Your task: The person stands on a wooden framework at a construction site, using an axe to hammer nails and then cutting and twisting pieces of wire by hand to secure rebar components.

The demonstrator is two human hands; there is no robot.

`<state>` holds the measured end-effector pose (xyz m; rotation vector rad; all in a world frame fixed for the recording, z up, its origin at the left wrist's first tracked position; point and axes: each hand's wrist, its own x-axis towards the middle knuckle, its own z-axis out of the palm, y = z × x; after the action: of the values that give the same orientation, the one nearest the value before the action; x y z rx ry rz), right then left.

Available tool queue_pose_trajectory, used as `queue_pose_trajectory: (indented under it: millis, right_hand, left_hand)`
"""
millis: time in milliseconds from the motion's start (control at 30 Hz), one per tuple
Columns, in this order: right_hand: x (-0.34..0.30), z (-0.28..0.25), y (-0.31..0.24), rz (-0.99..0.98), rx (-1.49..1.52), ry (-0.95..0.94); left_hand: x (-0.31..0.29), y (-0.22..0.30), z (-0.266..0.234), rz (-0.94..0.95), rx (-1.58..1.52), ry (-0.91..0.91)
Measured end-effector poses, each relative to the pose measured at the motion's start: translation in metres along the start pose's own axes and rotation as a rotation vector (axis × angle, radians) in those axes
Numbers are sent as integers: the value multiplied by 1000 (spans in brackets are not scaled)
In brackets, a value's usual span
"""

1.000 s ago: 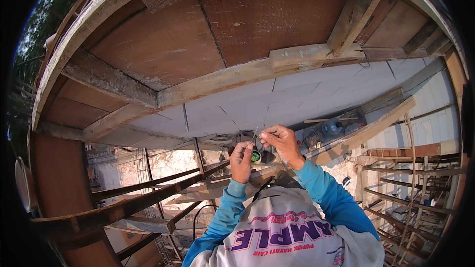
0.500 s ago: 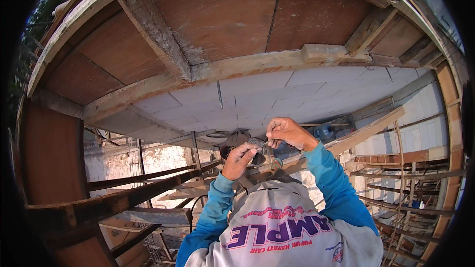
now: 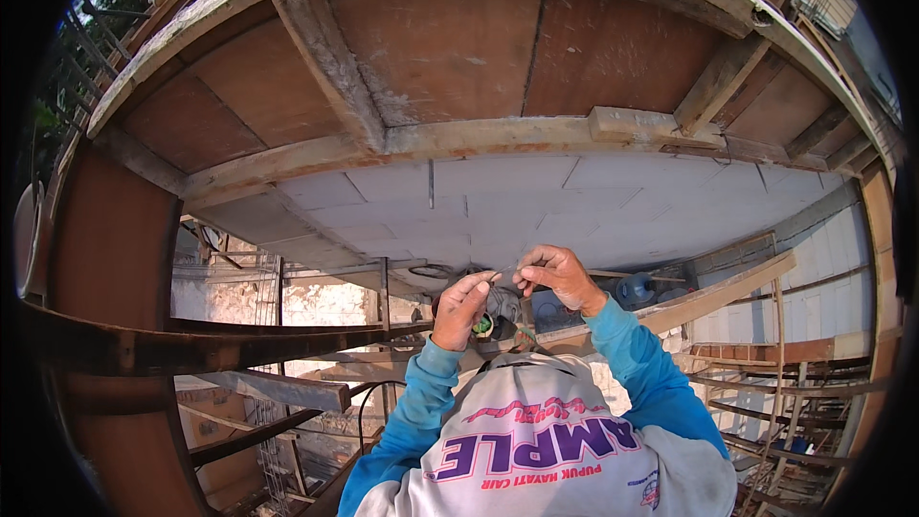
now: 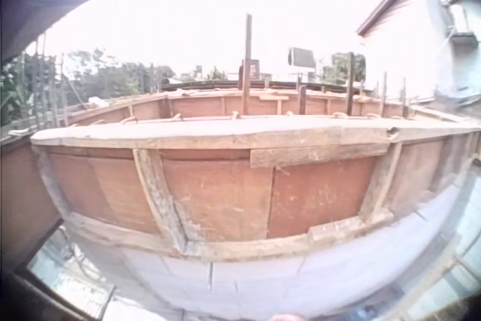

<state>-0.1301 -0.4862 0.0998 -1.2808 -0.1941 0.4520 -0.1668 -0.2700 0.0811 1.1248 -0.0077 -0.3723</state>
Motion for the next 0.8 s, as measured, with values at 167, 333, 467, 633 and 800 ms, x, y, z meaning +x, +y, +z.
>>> queue_pose_trajectory:
  millis: [167, 333, 467, 633, 800]
  right_hand:
    - [-7, 6, -17, -751, -940, 102]
    - [3, 3, -40, -868, -1043, -77]
    - [11, -11, -30, -715, -1004, -265]
    - [21, -11, -34, 91, -545, -358]
    - [29, -15, -31, 390, -175, -483]
  left_hand:
    - [-2, 4, 10, 58, 236, 51]
    - [-9, 2, 4, 131, 375, -22]
    - [-12, -2, 1, 65, 286, -46]
    - [-20, -4, 4, 35, 460, -46]
    - [-34, 12, 13, -175, 310, -5]
